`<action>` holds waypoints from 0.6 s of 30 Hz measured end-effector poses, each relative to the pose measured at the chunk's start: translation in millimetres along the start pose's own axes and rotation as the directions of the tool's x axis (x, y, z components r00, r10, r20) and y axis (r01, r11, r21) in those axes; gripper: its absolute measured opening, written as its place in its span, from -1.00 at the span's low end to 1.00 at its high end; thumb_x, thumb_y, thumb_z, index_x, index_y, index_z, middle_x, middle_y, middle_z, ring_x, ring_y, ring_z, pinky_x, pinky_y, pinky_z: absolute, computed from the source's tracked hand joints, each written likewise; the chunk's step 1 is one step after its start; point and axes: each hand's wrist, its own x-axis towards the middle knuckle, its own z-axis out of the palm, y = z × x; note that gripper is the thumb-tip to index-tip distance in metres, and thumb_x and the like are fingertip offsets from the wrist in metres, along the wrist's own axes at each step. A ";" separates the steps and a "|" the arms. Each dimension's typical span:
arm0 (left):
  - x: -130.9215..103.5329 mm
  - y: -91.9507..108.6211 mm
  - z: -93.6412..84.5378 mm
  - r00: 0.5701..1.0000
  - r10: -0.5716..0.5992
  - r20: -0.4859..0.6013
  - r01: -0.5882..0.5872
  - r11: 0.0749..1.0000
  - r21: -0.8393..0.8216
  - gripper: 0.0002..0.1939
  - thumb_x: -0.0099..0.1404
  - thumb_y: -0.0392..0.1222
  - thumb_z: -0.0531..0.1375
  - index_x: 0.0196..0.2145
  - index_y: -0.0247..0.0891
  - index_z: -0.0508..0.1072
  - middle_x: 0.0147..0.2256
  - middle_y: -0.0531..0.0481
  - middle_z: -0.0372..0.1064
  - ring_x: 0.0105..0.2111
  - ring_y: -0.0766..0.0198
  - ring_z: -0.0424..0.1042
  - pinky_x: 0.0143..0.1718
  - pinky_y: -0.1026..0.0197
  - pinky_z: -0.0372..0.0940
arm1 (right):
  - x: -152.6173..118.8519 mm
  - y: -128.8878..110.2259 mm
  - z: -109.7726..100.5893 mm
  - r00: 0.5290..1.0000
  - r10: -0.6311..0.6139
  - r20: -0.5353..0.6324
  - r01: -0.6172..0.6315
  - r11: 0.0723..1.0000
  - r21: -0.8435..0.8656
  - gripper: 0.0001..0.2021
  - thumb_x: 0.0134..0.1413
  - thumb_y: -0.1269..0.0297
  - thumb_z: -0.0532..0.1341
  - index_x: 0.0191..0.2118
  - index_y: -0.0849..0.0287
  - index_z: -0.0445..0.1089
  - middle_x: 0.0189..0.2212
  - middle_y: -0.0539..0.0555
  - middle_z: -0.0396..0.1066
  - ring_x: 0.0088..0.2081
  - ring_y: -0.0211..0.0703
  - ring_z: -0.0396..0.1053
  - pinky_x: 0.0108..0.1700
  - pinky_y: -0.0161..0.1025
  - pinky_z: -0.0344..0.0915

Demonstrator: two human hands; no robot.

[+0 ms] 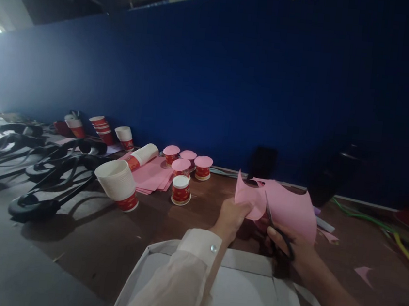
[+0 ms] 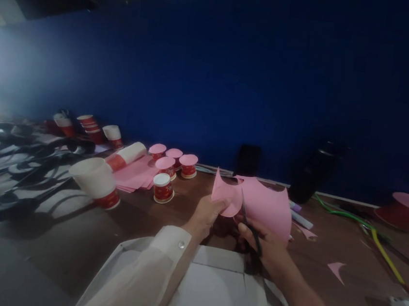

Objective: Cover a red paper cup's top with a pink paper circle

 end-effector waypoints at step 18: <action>0.5 -1.2 -0.8 0.998 -0.045 0.050 0.047 0.998 -0.038 -0.76 0.02 -0.23 0.42 -0.36 -0.45 0.61 -0.42 -0.12 0.53 -0.42 0.21 0.45 -0.35 0.22 0.33 | -10.7 -20.3 5.0 0.998 -0.002 -0.059 -0.004 0.996 -0.093 -0.51 -0.17 -0.26 0.34 -0.43 0.13 0.45 -0.56 0.00 0.38 -0.53 -0.20 0.31 -0.51 -0.28 0.25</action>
